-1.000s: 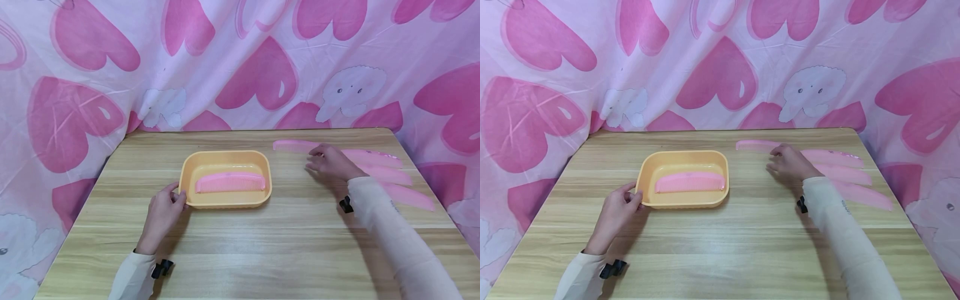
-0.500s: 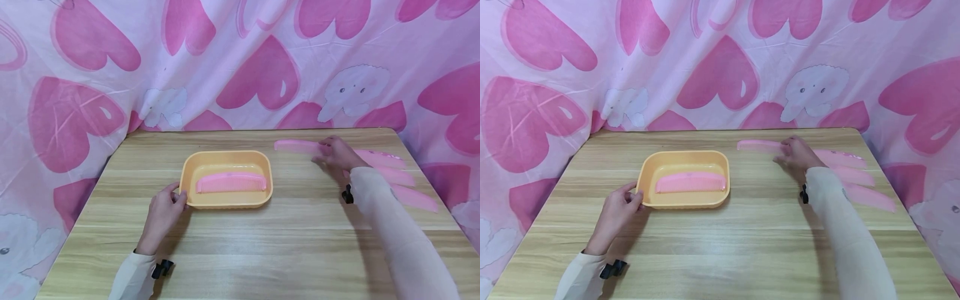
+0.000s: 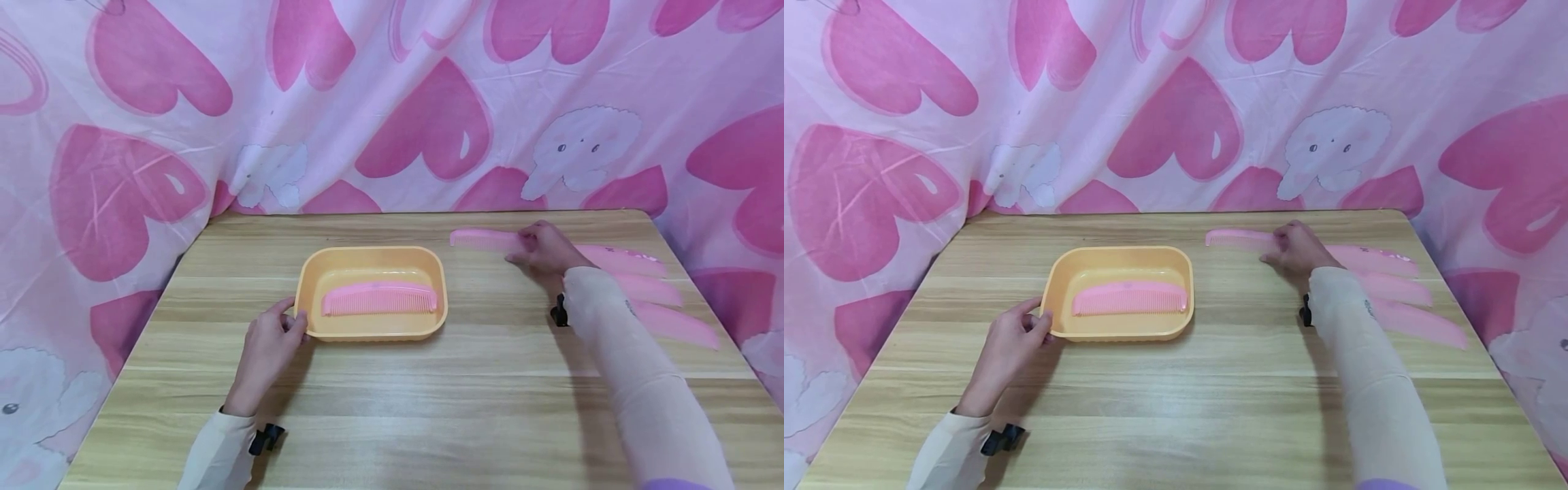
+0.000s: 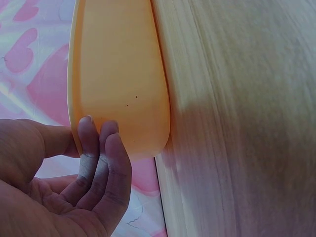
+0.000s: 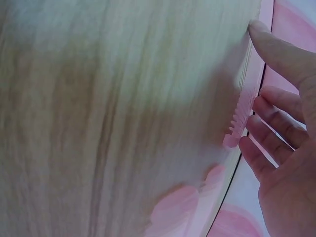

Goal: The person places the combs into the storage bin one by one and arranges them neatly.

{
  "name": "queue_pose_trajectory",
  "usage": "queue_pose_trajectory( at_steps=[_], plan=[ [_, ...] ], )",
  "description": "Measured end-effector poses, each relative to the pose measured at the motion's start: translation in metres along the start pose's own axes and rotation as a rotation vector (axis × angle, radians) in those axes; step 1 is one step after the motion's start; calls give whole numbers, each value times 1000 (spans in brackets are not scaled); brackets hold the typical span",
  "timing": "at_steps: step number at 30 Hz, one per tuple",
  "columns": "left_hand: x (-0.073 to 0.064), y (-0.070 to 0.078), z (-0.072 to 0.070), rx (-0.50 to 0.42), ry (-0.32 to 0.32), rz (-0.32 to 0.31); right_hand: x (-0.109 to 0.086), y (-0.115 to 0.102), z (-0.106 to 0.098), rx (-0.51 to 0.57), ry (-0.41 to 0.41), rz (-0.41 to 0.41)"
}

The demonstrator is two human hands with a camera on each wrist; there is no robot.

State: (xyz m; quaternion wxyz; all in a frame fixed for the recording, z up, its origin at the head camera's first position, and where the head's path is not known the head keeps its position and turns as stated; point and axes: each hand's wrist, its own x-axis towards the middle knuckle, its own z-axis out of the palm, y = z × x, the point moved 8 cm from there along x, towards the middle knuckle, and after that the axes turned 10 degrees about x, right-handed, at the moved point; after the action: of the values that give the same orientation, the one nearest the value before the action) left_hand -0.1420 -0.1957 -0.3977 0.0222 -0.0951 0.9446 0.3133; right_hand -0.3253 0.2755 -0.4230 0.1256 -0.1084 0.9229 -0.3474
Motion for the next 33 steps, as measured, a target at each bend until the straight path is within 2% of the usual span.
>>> queue_pose_trajectory(
  at_steps=[6, 12, 17, 22, 29, 33],
  plan=[
    [0, 0, 0, -1, -2, 0, -1, 3, 1, 35, -14, 23],
    [0, 0, -1, -3, 4, 4, -2, 2, 1, 20, -32, -6],
    [-1, 0, 0, -7, 9, 8, -4, 2, 3, 48, -44, -11],
    [-1, 0, 0, -3, 10, 11, -8, 7, 6, 103, -70, 54],
    [-2, 1, -1, 0, 13, 9, -14, 11, 8, 151, -59, 137],
    [-2, 1, -1, 0, 16, 11, -17, 13, 10, 151, -61, 145]
  ],
)
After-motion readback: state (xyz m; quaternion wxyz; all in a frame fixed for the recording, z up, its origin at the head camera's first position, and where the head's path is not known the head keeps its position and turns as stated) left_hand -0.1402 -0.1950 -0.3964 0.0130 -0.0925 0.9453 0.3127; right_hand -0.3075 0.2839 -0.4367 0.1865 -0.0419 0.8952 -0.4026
